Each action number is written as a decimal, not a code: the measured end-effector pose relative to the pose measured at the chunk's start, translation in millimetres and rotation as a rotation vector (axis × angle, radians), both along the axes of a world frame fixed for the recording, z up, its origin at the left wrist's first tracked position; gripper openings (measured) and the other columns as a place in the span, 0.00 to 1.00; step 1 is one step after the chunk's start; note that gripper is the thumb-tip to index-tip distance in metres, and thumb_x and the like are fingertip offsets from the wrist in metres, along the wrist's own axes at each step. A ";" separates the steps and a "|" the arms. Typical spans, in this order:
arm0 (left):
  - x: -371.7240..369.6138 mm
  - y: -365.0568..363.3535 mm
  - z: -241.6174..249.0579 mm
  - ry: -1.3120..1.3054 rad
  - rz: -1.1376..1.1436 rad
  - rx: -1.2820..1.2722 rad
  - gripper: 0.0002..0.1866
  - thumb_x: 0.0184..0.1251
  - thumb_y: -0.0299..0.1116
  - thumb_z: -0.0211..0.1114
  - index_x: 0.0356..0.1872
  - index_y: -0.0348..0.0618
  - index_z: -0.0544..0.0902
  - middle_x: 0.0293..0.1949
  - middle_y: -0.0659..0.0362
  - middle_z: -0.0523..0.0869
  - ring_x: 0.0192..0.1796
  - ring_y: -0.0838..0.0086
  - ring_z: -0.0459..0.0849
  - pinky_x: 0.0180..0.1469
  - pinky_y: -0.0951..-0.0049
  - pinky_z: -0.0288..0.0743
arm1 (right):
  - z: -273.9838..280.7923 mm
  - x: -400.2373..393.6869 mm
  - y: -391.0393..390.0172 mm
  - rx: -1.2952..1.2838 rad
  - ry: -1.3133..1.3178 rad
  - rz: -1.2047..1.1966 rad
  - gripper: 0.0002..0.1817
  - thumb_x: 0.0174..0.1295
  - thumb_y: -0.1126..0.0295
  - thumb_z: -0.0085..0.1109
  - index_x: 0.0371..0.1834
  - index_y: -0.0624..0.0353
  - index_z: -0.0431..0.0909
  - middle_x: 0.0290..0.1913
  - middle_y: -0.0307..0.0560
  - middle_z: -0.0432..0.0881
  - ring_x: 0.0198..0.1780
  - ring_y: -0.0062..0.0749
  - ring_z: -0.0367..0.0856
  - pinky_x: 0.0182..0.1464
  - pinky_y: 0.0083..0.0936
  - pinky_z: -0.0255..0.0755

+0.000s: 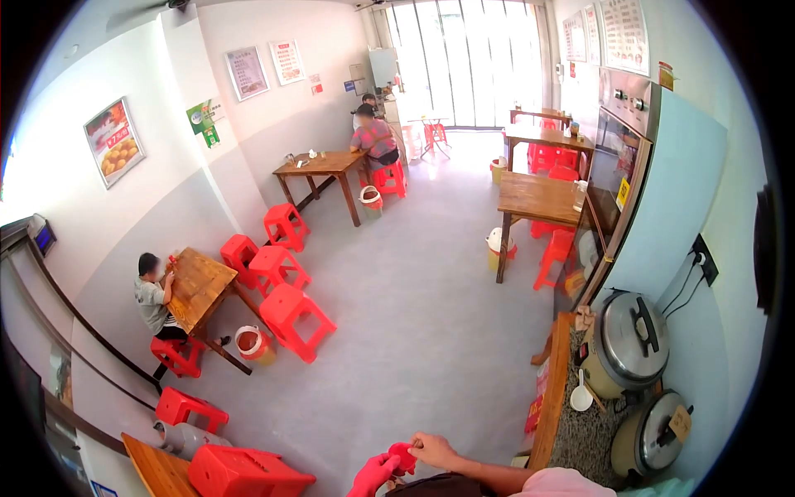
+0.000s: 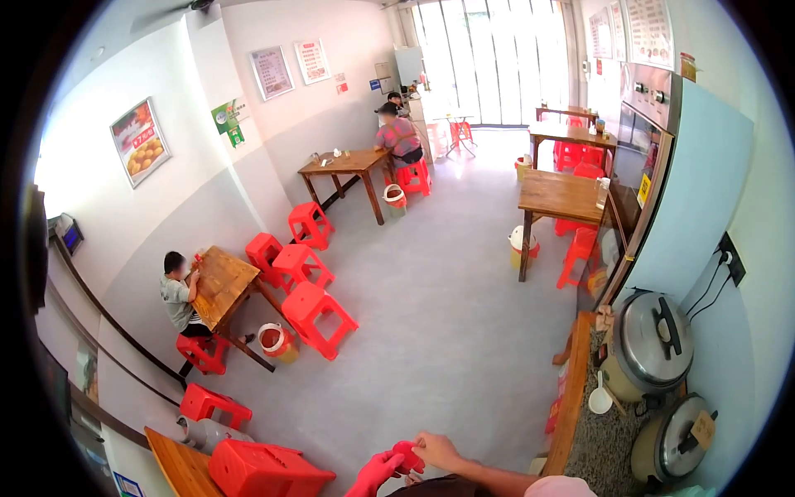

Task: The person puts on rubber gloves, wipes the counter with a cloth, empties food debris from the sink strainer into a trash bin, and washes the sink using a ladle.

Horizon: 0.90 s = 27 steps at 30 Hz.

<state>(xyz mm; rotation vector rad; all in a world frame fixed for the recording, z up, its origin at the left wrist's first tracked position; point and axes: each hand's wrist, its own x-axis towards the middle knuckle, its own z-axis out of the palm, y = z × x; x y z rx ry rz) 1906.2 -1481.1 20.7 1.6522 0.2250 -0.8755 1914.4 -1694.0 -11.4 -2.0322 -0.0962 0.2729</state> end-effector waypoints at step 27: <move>-1.7 -7.8 -8.0 -0.117 -0.031 0.297 0.21 0.73 0.48 0.60 0.54 0.42 0.85 0.41 0.59 0.90 0.44 0.76 0.85 0.50 0.71 0.76 | 24.3 -16.5 36.4 -0.073 0.272 0.249 0.18 0.62 0.74 0.51 0.54 0.66 0.76 0.43 0.67 0.84 0.50 0.60 0.83 0.51 0.48 0.76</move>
